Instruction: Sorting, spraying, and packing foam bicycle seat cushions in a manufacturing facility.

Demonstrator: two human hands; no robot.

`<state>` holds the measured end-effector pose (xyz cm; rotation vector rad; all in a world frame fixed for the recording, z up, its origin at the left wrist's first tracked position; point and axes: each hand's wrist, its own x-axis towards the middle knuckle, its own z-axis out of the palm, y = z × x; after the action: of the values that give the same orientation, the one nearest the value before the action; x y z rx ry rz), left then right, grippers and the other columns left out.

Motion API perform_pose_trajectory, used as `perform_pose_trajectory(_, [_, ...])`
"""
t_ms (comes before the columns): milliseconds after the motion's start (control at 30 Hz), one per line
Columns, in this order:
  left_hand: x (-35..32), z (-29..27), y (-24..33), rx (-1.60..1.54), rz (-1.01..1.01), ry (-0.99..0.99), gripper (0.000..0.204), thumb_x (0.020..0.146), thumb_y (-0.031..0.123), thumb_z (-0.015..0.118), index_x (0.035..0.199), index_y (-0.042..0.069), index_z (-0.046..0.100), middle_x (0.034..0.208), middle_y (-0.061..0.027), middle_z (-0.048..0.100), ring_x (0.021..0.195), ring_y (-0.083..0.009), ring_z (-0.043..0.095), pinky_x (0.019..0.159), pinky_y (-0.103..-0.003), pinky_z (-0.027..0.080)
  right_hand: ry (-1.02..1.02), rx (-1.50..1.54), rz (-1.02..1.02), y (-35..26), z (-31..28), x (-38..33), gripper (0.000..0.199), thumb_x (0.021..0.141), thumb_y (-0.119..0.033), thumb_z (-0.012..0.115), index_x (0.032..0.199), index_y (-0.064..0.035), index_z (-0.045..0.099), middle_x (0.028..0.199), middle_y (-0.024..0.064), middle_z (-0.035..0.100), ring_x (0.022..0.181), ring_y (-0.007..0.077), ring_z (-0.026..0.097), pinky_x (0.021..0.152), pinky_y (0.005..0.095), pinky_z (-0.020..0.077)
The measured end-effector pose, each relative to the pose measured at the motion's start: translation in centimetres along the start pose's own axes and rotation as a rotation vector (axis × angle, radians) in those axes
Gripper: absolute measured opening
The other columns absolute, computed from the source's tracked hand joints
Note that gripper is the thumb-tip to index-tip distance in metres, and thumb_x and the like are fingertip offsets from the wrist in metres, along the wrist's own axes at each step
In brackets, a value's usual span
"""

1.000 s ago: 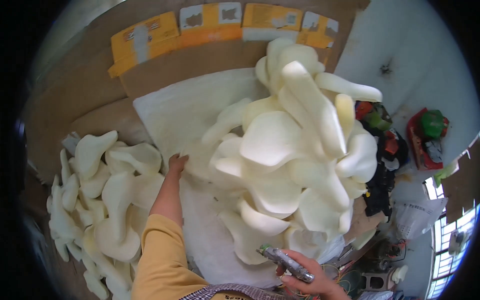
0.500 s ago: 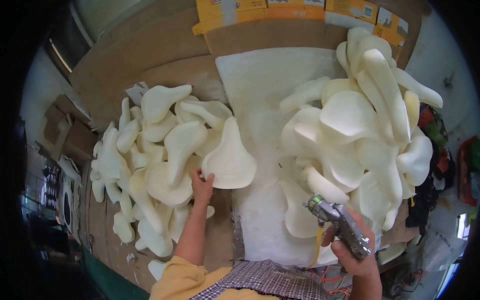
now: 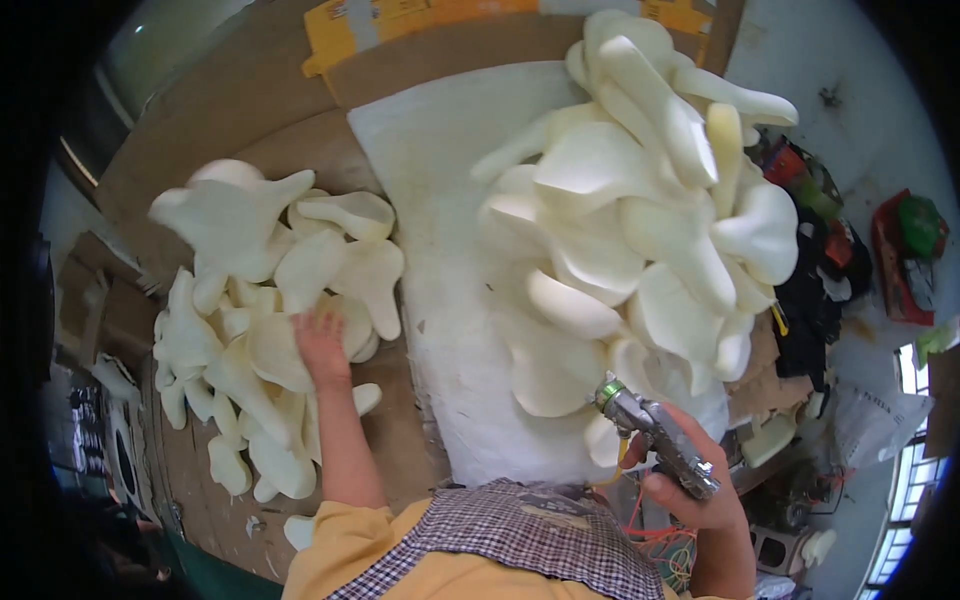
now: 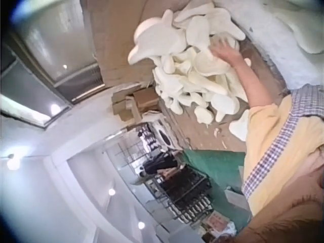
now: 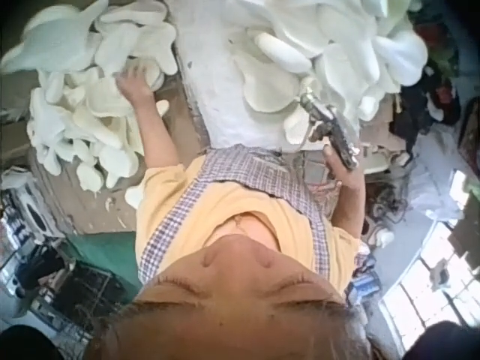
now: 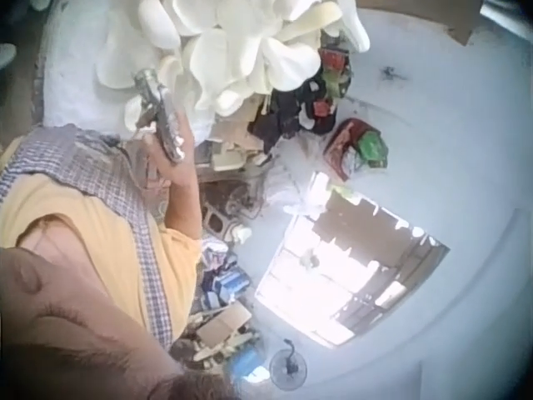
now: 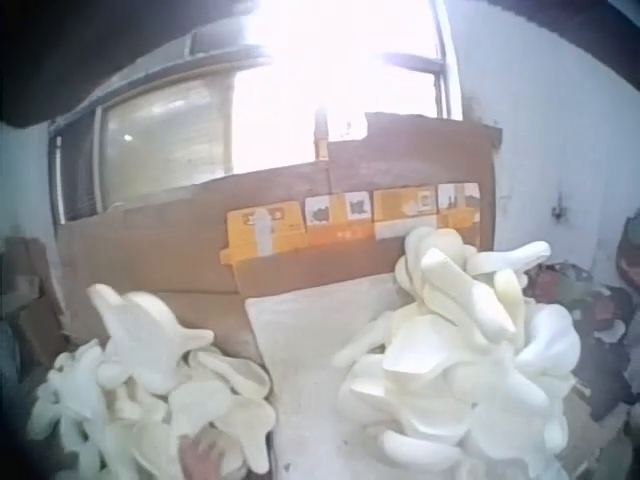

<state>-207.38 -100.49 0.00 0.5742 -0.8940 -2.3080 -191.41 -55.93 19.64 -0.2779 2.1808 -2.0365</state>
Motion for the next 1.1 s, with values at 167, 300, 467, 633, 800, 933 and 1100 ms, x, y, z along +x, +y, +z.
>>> perform_pose_trajectory(167, [-12.8,-2.8,-17.7,1.094,-0.975,-0.560,0.042,0.084,0.038,0.060,0.112,0.007,0.053,0.096,-0.0094,0.059,0.070,-0.0211,0.061,0.061,-0.034,0.053,-0.038,-0.089,0.091,0.4,-2.6,-3.6,0.065,0.078,-0.021,0.070,0.130,0.0033,0.040,0.096,0.0120,0.062,0.086,0.0177,0.059,0.079,0.0314,0.0463])
perform_pose_trajectory(300, [-20.9,-1.1,-20.5,0.755,-0.875,-0.300,0.044,0.078,0.026,0.072,0.110,0.008,0.047,0.095,-0.0102,0.061,0.064,-0.0209,0.061,0.051,-0.035,0.052,-0.095,-0.153,0.113,0.4,-4.5,-6.2,0.066,0.078,-0.023,0.069,0.131,0.0033,0.039,0.096,0.0126,0.061,0.085,0.0182,0.059,0.078,0.0317,0.0459])
perform_pose_trajectory(467, [-18.4,-2.3,-13.0,0.951,-0.426,-0.228,0.046,0.075,0.018,0.073,0.106,0.007,0.043,0.083,-0.0072,0.058,0.066,-0.0167,0.058,0.048,-0.031,0.048,-0.174,-0.144,0.113,0.3,-6.7,-7.7,0.068,0.078,-0.023,0.070,0.132,0.0033,0.038,0.093,0.0133,0.061,0.084,0.0205,0.060,0.078,0.0343,0.0462])
perform_pose_trajectory(633, [-17.2,-4.5,-7.0,1.130,0.157,-0.144,0.041,0.074,0.015,0.074,0.101,0.007,0.044,0.080,-0.0049,0.055,0.062,-0.0124,0.054,0.045,-0.026,0.047,-0.318,-0.211,0.096,-0.2,-6.6,-6.6,0.056,0.075,-0.009,0.069,0.126,0.0002,0.047,0.086,0.0083,0.063,0.078,0.0133,0.058,0.072,0.0270,0.0463])
perform_pose_trajectory(800, [-19.4,-7.7,-5.8,1.155,0.279,0.008,0.040,0.072,0.013,0.074,0.099,0.006,0.045,0.078,-0.0047,0.054,0.058,-0.0117,0.053,0.043,-0.026,0.046,-0.306,-0.116,0.072,-0.3,-5.9,-5.4,0.054,0.074,-0.003,0.069,0.124,0.0022,0.049,0.083,0.0062,0.062,0.072,0.0125,0.057,0.069,0.0279,0.0471])
perform_pose_trajectory(933, [-21.1,-8.7,-4.7,1.122,0.061,0.083,0.040,0.070,0.018,0.075,0.098,0.004,0.050,0.082,-0.0086,0.058,0.070,-0.0201,0.057,0.066,-0.033,0.047,-0.293,0.044,-0.019,-1.6,-5.3,-5.4,0.056,0.075,-0.006,0.070,0.126,0.0009,0.047,0.082,0.0074,0.062,0.070,0.0126,0.059,0.066,0.0288,0.0492])
perform_pose_trajectory(1100, [-20.2,-2.8,0.1,0.275,0.126,0.273,0.046,0.085,0.016,0.063,0.120,0.008,0.036,0.105,-0.0098,0.052,0.078,-0.0193,0.057,0.062,-0.027,0.050,-0.357,-0.023,-0.030,-0.7,-8.6,-7.4,0.062,0.075,-0.014,0.071,0.128,0.0030,0.043,0.090,0.0079,0.061,0.080,0.0144,0.059,0.071,0.0288,0.0483])
